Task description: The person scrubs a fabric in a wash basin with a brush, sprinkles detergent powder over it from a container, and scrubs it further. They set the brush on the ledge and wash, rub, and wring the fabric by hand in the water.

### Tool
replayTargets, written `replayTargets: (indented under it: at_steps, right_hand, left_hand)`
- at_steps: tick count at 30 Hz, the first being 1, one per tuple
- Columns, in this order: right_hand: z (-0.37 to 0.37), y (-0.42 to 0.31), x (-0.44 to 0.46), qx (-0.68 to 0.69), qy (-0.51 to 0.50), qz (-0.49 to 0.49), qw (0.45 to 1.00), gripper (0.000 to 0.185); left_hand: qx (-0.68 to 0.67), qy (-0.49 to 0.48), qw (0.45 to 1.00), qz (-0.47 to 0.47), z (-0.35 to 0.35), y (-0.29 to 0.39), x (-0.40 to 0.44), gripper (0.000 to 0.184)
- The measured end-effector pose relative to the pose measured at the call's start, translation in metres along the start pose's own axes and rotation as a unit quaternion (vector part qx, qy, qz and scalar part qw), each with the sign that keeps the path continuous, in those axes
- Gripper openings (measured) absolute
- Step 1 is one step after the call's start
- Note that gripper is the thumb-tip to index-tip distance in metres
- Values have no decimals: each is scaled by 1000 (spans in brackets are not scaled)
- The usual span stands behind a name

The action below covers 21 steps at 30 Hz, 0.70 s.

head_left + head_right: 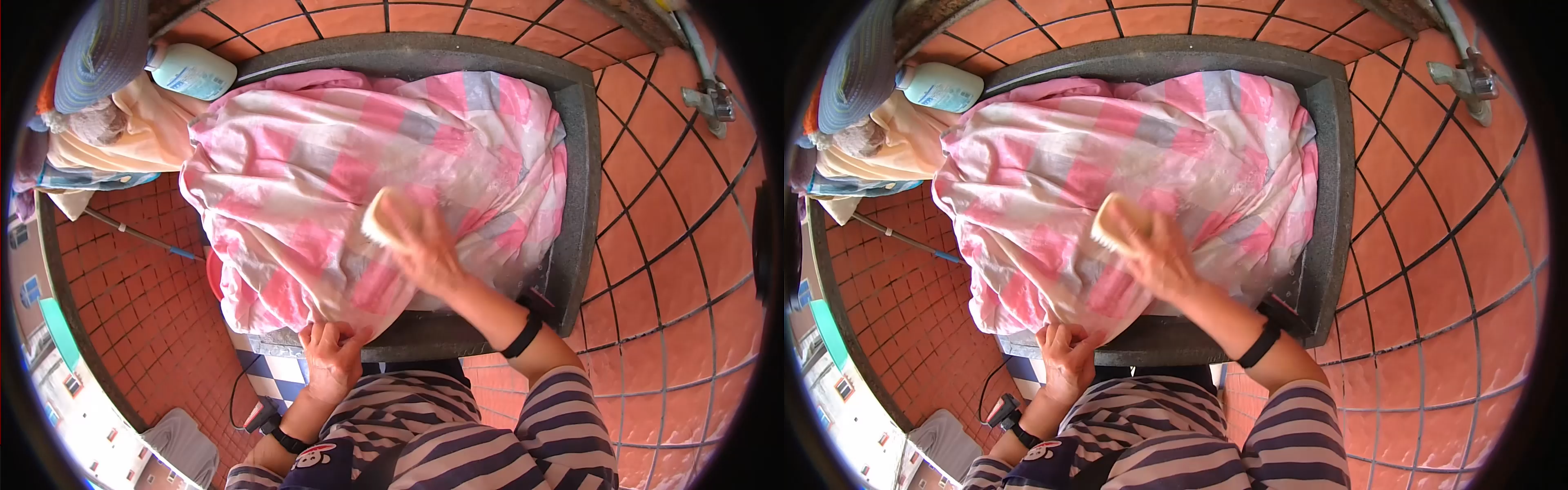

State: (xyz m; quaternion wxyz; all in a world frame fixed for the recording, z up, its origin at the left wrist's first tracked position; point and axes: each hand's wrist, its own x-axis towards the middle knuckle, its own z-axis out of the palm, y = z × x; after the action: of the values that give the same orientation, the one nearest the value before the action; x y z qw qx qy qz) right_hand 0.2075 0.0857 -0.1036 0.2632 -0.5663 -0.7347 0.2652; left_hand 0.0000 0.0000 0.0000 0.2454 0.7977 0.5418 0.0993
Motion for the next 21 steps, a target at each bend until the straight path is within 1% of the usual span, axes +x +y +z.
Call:
replayTargets:
  at_steps: [1,2,3,5,6,7,8,9,11,12,13,14,15,16,17,18,19,20,21]
  right_hand:
    - [14,-28,-26,42,-69,-96,992,84]
    - [22,-46,-46,71,-81,-148,983,75]
    - [39,-21,-28,74,-59,-171,981,75]
    - [24,36,-26,-110,-93,-226,963,69]
    - [6,71,-11,-148,-74,-159,973,67]
    - [-22,105,-2,-216,-155,10,964,67]
    - [-44,135,11,-311,-108,39,944,71]
    - [-65,150,27,-389,-131,105,906,76]
    - [-70,161,42,-389,-14,147,910,73]
    - [-60,148,48,-383,-10,142,913,73]
    - [-47,122,52,-273,40,168,946,73]
    - [-35,93,51,-163,87,192,964,73]
    - [-19,53,45,-112,62,121,984,74]
    - [-3,9,39,-29,41,21,999,76]
    - [18,-25,29,53,-7,-62,997,76]
    - [23,-22,31,55,-9,-65,996,76]
    - [31,-17,35,62,-4,-141,988,76]
    - [40,-8,41,67,1,-218,974,76]
    - [29,37,58,-46,-41,-140,988,76]
  left_hand:
    - [-6,-3,1000,-4,-2,3,0,37]
    - [-11,-8,1000,-9,-5,5,-3,35]
    - [13,11,1000,-1,0,-12,8,35]
    - [-13,-32,999,-29,-5,-17,0,34]
    - [-33,-20,999,-26,-7,-17,-2,35]
    - [-42,-26,998,-27,-6,-12,-1,35]
    - [-54,-29,998,-21,-5,-4,3,36]
    - [-64,-29,997,-14,-4,1,8,36]
    - [-46,-19,999,-4,-4,4,13,37]
    - [-48,-22,999,1,-3,4,13,37]
    - [-52,-26,998,8,-2,3,12,36]
    - [-49,-27,998,22,2,0,11,37]
    - [-47,-23,998,22,3,-3,11,37]
    - [-54,-26,998,28,4,-6,12,38]
    - [-60,-29,997,32,4,-7,11,39]
    - [-60,-28,997,41,3,-9,10,38]
    - [-59,-28,997,39,1,-12,6,38]
    - [-70,-56,995,35,-2,-14,0,36]
    - [-83,-83,993,29,-4,-17,-5,35]
